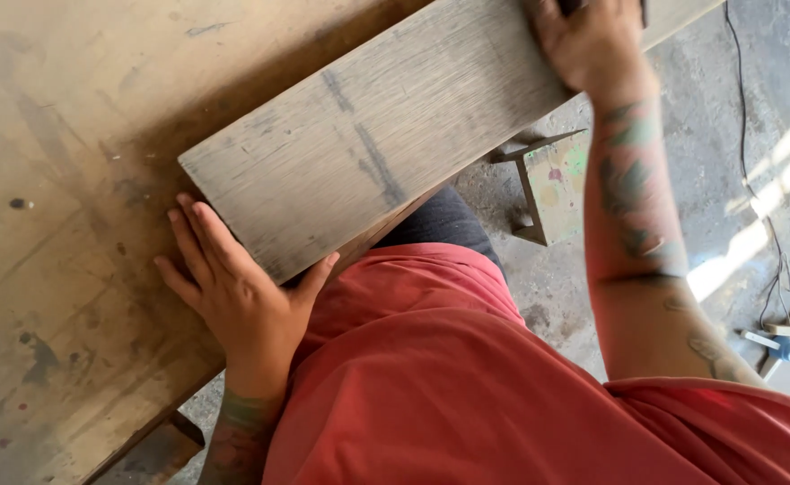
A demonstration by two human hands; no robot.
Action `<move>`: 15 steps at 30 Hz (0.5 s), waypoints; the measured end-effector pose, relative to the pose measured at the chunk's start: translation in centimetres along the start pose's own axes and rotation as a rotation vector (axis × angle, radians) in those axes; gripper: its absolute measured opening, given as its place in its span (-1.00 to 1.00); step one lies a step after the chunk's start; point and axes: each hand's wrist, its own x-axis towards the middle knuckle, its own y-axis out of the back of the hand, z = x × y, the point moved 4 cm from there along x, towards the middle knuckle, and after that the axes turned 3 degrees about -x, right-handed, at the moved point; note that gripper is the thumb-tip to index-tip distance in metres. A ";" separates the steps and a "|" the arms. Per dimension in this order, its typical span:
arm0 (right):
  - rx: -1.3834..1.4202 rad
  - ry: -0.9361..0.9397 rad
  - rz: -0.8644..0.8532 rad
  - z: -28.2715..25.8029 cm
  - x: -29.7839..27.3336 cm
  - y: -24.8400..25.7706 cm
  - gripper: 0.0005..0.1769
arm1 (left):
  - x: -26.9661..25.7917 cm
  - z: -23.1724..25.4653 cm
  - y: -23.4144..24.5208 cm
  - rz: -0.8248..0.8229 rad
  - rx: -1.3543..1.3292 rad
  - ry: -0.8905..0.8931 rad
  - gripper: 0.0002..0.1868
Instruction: Sanding a wooden plank by hand using sandpaper on a workbench.
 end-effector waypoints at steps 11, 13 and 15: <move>0.185 0.257 -0.375 -26.2 -2.0 6.7 -0.09 | -0.1 -0.5 -0.2 0.044 -0.001 -0.002 0.32; 0.199 0.326 -0.439 -29.5 -3.1 6.7 -0.06 | -0.3 -0.7 -0.5 0.054 -0.002 -0.001 0.33; 0.206 0.505 -0.331 -32.6 -4.3 7.2 -0.17 | -0.3 -0.7 -0.5 0.082 0.027 -0.013 0.33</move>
